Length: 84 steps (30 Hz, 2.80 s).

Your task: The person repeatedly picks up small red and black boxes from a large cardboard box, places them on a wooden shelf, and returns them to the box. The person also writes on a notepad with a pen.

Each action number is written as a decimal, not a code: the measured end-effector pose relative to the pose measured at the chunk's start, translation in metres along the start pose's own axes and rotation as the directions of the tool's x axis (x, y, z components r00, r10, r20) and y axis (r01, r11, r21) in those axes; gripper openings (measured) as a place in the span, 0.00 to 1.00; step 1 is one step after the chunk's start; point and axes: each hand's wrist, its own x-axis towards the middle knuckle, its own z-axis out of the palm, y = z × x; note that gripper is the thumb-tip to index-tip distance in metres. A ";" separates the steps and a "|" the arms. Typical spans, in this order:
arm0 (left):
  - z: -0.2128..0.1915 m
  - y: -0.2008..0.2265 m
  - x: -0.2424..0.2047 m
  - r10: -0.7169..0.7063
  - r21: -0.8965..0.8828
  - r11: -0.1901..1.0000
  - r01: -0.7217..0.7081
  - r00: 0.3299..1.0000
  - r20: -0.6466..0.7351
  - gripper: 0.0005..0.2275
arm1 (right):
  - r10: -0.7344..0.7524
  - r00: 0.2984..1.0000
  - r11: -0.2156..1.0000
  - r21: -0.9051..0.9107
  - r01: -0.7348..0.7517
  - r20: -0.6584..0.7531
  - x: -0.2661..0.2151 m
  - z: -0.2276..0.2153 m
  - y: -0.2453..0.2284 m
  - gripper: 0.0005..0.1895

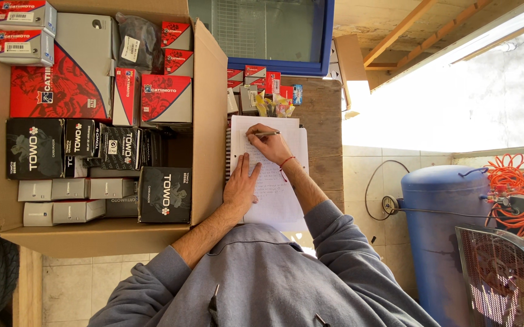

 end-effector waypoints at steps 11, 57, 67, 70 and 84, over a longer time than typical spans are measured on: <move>0.022 -0.012 0.005 -0.008 -0.036 0.999 0.008 1.000 -0.015 0.63 | 0.115 0.993 0.993 -0.041 -0.114 0.031 0.011 0.008 0.051 0.07; 0.021 -0.012 0.005 -0.024 -0.079 0.997 0.026 0.999 0.027 0.62 | 0.065 0.995 0.996 0.071 -0.060 -0.069 -0.002 -0.044 0.023 0.11; 0.018 -0.013 0.005 -0.028 -0.093 0.995 0.036 0.996 0.080 0.63 | 0.061 0.994 0.820 -0.564 -0.099 -0.086 -0.076 -0.073 -0.020 0.12; 0.013 -0.012 0.004 -0.027 -0.086 0.996 0.033 0.997 0.068 0.63 | -0.099 0.988 0.761 -0.649 0.000 -0.116 -0.078 -0.070 -0.008 0.10; 0.026 -0.012 -0.003 -0.027 -0.047 0.999 0.028 0.999 0.024 0.63 | -0.221 0.961 0.691 -0.722 0.033 -0.167 -0.065 -0.034 0.043 0.08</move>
